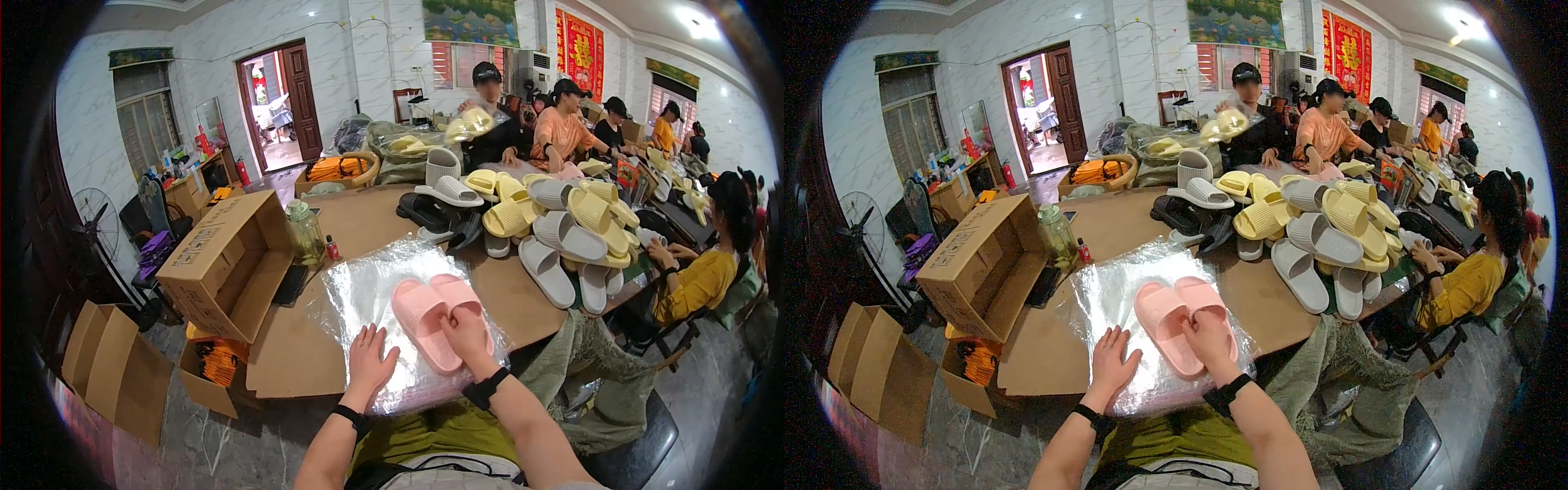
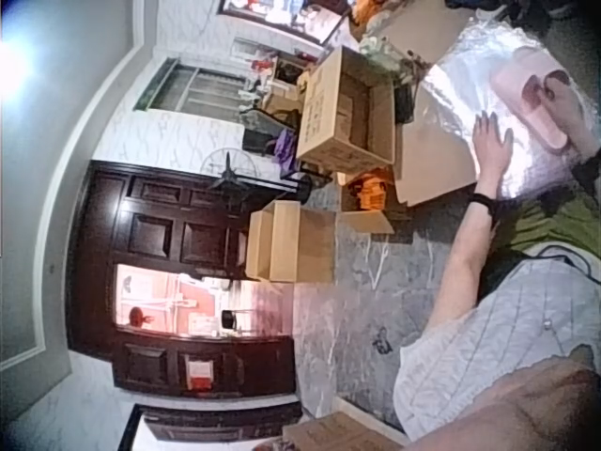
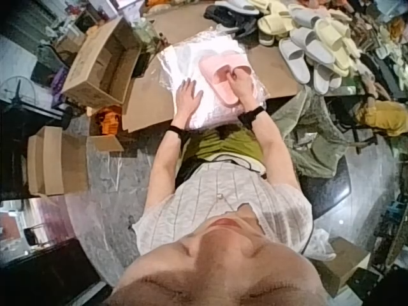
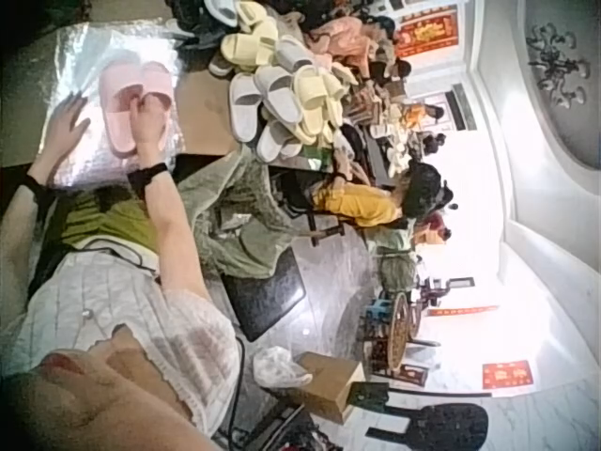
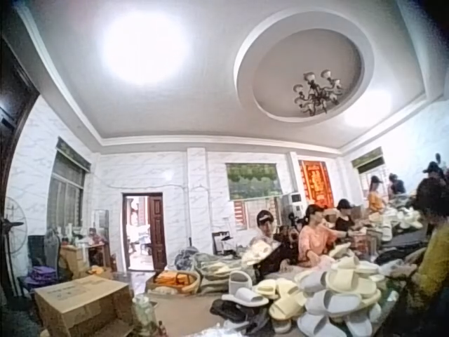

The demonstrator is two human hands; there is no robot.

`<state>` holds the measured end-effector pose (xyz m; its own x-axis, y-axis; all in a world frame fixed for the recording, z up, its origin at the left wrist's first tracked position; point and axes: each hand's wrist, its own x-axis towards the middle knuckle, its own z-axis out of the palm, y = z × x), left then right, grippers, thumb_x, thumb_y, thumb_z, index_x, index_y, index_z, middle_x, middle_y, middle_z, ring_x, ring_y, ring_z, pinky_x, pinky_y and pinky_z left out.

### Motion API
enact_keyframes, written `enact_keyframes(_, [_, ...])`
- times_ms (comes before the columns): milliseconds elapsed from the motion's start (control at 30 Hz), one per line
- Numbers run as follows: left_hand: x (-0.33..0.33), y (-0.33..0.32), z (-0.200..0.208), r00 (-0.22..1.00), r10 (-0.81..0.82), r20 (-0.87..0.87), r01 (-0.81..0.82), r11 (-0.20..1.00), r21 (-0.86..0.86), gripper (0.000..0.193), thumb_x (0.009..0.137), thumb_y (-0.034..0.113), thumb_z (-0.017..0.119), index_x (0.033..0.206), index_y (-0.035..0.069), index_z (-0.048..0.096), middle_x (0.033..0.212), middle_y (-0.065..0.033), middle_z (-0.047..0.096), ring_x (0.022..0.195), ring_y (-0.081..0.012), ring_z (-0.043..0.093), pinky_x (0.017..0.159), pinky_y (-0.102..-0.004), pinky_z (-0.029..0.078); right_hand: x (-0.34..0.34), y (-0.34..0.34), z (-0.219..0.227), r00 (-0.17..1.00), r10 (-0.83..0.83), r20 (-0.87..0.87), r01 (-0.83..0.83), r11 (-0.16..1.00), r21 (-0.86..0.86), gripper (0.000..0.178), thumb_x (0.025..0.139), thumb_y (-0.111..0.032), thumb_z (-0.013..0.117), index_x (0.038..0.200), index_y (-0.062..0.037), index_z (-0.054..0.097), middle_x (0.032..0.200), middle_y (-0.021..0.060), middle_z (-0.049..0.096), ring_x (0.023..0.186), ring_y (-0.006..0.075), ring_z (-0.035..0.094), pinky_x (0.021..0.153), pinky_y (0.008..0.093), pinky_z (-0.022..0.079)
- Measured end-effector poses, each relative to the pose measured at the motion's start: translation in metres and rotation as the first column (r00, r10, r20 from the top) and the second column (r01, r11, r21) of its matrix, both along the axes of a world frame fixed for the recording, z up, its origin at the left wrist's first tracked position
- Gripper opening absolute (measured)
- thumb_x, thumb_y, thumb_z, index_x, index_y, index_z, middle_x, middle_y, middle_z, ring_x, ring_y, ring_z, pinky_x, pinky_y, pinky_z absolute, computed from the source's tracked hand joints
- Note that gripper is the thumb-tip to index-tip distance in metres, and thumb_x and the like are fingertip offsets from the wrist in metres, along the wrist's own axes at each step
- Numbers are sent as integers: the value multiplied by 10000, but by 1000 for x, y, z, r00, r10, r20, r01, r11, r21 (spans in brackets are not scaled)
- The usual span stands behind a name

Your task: The recorder is packing pairs of slides/sandals into plastic bags at a manufacturing facility.

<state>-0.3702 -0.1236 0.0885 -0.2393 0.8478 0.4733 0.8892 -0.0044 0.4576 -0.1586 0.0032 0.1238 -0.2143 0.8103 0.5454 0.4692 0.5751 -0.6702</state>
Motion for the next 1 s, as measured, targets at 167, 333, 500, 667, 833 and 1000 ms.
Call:
enact_keyframes(167, [-1,0,1,1000,5,-9,-5,1000,-1,607,877,413,628,1327,7,593,1437,-266,499,1377,-431,398,1154,-488,278,9,-6,2,988,-75,-138,94,986,136,217,833,-188,722,751,-36,590,711,158,590,676,343,589,615,436,461])
enact_keyframes(333, [2,2,4,1000,-2,8,2,1000,-12,604,877,408,626,1333,14,590,1448,-256,492,1388,-420,387,1157,-481,275,2,-5,-4,988,113,104,-106,992,-69,285,879,-313,683,797,-52,605,716,148,609,694,363,612,637,464,478])
enact_keyframes(500, [2,0,1,1000,-4,-4,4,1000,0,581,873,404,635,1316,28,605,1437,-251,507,1381,-419,402,1150,-480,286,0,-4,-1,988,0,155,16,995,-99,324,896,-353,658,814,-43,613,757,161,647,725,378,637,658,471,491])
enact_keyframes(667, [0,-1,-1,1000,-4,8,4,1000,13,570,872,401,637,1303,28,615,1435,-251,509,1380,-424,401,1149,-485,284,6,3,-4,965,-253,-69,233,947,-220,340,900,-352,650,807,-29,596,740,161,638,706,370,625,631,467,457])
enact_keyframes(833, [1,2,-1,1000,-10,8,9,1000,9,570,873,397,636,1303,23,614,1439,-250,506,1381,-425,397,1151,-484,283,15,-10,-8,929,-196,-313,201,979,-17,198,857,-178,725,793,-40,599,757,143,597,671,322,570,607,417,456])
enact_keyframes(1000, [0,-1,3,1000,-2,-10,2,1000,-2,558,872,370,631,1300,14,606,1441,-236,506,1380,-425,396,1153,-491,287,15,-32,-6,999,24,-36,-14,963,269,206,845,-197,725,785,-42,603,758,140,598,699,321,590,631,423,469])
